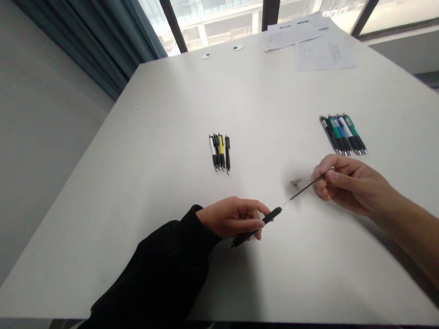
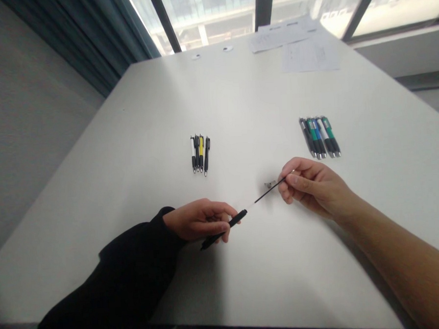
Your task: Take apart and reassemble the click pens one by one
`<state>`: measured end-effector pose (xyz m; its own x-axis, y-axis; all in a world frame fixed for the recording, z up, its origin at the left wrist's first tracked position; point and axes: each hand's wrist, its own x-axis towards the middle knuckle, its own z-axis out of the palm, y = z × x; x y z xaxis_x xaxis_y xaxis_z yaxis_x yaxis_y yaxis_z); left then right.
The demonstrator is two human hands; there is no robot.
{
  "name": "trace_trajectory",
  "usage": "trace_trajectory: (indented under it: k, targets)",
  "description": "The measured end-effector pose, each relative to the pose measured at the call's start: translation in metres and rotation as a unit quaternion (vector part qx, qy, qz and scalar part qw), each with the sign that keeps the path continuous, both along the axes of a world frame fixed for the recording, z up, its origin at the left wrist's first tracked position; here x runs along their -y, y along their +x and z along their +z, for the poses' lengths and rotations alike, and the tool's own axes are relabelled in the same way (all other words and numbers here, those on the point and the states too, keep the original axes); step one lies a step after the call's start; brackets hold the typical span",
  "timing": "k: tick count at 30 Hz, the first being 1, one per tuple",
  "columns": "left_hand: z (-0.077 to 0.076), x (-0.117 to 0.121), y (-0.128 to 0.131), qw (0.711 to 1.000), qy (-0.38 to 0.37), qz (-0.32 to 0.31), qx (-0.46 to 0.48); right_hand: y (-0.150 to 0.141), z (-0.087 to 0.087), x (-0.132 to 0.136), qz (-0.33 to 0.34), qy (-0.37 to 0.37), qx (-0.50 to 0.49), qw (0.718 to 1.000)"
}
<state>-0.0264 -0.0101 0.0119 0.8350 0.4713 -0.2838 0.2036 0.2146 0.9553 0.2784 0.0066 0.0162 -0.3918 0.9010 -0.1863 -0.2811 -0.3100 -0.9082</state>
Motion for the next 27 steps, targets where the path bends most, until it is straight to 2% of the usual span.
trace_trajectory:
  k: [5,12,17,27]
  targets:
    - [0.000,0.000,0.001,1.000,0.015,0.008,-0.004,-0.004,-0.002,0.004,0.061,0.020,0.033,0.997]
    - [-0.001,0.003,0.007,0.999,0.028,0.029,0.010,-0.020,-0.002,0.013,0.142,0.081,0.170,0.972]
    - [0.000,0.004,0.010,0.998,0.035,0.046,0.005,-0.026,-0.001,0.017,0.149,0.137,0.210,0.957]
    - [0.000,0.002,0.010,0.997,0.066,0.027,-0.024,-0.025,0.003,0.013,0.155,0.267,0.249,0.918]
